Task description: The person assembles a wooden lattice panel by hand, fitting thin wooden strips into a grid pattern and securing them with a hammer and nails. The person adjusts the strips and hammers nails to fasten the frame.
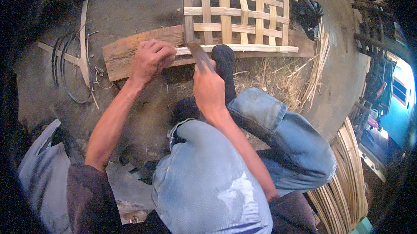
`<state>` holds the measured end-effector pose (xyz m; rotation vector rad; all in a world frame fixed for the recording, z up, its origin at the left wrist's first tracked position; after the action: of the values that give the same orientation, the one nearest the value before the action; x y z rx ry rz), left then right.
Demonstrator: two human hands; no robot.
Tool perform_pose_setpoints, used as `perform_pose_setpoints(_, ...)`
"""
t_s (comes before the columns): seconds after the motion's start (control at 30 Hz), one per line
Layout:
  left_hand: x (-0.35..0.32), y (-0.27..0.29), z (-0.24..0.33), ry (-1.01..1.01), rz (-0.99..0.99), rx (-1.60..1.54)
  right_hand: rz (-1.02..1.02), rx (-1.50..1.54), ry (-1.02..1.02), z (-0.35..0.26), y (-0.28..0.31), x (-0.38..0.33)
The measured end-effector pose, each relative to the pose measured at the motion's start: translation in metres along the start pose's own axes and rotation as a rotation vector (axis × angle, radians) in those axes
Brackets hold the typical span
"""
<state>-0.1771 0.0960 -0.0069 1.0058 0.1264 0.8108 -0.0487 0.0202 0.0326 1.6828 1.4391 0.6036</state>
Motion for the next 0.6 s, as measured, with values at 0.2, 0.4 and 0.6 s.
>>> perform_pose_setpoints(0.2, -0.005, -0.007, 0.000, 0.001, -0.079, 0.019, 0.033, 0.015, 0.072, -0.003, 0.006, -0.011)
perform_pose_setpoints(0.4, -0.004, -0.003, 0.001, -0.035, -0.048, 0.023, -0.151, 0.001, -0.138, 0.018, -0.014, -0.003)
perform_pose_setpoints(0.6, -0.013, 0.006, -0.010, -0.013, -0.084, 0.037, -0.107, 0.015, 0.014, -0.006, 0.033, 0.059)
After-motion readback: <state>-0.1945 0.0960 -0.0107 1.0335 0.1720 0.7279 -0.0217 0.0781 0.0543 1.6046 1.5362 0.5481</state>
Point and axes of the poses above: each hand's wrist, its own x-axis towards the middle knuckle, its own y-axis out of the back of the hand, z = x × y, the point moved 10 cm from there along x, towards the middle knuckle, and after that the axes turned 8 degrees about -z, right-handed, at the moved point
